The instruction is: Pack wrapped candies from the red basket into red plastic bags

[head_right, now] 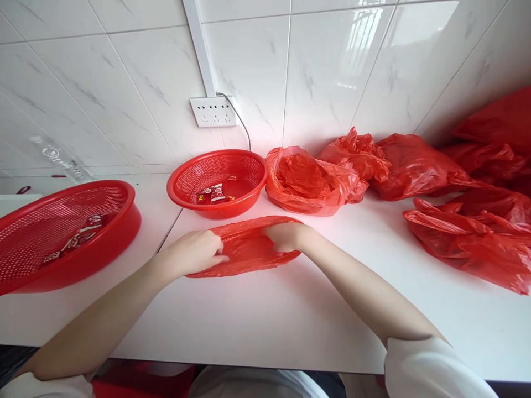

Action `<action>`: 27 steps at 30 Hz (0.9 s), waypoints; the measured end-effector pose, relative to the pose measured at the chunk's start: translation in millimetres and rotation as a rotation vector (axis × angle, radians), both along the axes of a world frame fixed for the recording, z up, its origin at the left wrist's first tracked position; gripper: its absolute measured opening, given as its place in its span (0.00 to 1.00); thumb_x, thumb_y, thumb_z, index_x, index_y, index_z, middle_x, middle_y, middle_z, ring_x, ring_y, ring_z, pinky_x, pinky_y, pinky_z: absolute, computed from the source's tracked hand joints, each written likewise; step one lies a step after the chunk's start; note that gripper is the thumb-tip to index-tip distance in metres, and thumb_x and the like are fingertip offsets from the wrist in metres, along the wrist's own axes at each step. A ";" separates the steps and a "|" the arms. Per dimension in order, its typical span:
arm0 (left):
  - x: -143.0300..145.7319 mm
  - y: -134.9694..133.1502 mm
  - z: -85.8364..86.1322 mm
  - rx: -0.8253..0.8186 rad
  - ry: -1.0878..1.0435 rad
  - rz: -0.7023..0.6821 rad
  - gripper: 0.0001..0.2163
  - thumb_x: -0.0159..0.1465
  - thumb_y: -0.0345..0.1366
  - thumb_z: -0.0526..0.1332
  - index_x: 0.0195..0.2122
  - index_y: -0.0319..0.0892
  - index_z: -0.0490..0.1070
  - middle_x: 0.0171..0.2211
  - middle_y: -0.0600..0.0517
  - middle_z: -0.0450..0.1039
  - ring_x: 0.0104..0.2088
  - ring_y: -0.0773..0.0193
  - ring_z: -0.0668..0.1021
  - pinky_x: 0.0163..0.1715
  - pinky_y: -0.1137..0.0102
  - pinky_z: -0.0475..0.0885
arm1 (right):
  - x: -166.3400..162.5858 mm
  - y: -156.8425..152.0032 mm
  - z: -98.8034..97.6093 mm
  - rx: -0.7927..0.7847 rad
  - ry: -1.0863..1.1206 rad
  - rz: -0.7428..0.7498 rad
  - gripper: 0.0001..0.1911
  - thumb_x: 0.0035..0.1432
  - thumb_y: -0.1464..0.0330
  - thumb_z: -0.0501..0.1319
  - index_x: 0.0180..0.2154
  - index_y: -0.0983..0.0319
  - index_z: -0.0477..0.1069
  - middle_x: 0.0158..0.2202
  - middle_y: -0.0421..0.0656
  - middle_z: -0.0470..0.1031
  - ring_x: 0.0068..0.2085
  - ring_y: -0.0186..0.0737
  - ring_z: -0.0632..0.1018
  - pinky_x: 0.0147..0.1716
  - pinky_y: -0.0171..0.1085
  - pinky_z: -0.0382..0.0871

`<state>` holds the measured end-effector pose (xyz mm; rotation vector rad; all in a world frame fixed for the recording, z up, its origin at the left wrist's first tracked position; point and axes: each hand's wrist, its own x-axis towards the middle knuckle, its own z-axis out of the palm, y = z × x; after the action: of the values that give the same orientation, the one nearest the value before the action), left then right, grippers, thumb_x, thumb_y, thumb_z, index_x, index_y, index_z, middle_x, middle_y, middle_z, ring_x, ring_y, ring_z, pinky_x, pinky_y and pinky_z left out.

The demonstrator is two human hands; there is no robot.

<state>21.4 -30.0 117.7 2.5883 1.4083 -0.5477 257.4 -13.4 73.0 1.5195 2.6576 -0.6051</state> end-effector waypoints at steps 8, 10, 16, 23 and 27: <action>-2.2 8.3 -33.0 0.228 -0.150 -0.234 0.19 0.60 0.34 0.62 0.53 0.40 0.67 0.51 0.43 0.69 0.45 0.54 0.77 0.38 0.67 0.71 | -24.1 -3.3 2.3 0.088 0.130 0.128 0.15 0.59 0.63 0.59 0.46 0.63 0.71 0.43 0.49 0.77 0.42 0.45 0.77 0.41 0.38 0.68; -6.8 13.7 -46.0 0.174 -0.164 -0.188 0.22 0.63 0.33 0.57 0.60 0.39 0.61 0.58 0.40 0.65 0.51 0.53 0.75 0.42 0.66 0.72 | -24.8 -3.7 -11.8 0.053 0.006 0.005 0.27 0.57 0.58 0.61 0.53 0.67 0.67 0.41 0.52 0.77 0.39 0.48 0.78 0.37 0.39 0.68; -14.3 23.7 -67.2 0.132 -0.150 -0.072 0.25 0.68 0.38 0.50 0.64 0.32 0.55 0.63 0.32 0.59 0.60 0.46 0.67 0.56 0.57 0.63 | -15.4 -11.8 -40.4 -0.090 -0.014 0.074 0.42 0.60 0.53 0.57 0.69 0.58 0.43 0.61 0.55 0.64 0.48 0.49 0.77 0.43 0.40 0.70; -21.7 27.0 -54.6 0.100 -0.140 -0.007 0.30 0.64 0.54 0.53 0.57 0.33 0.67 0.54 0.34 0.71 0.55 0.43 0.72 0.53 0.54 0.64 | 6.2 -15.1 -17.3 -0.131 0.205 0.341 0.22 0.62 0.65 0.57 0.58 0.55 0.68 0.58 0.43 0.70 0.57 0.43 0.72 0.53 0.40 0.66; -17.0 26.1 -56.5 0.179 -0.275 -0.144 0.21 0.70 0.44 0.47 0.53 0.38 0.70 0.53 0.40 0.71 0.54 0.51 0.73 0.53 0.59 0.65 | -1.2 -14.9 -9.2 0.060 0.363 0.272 0.15 0.66 0.69 0.51 0.48 0.60 0.74 0.46 0.44 0.78 0.44 0.38 0.78 0.47 0.37 0.69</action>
<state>4.4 -3.8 61.2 2.7871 1.2388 -0.0762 256.2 -28.3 63.8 1.1153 3.1005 -0.8571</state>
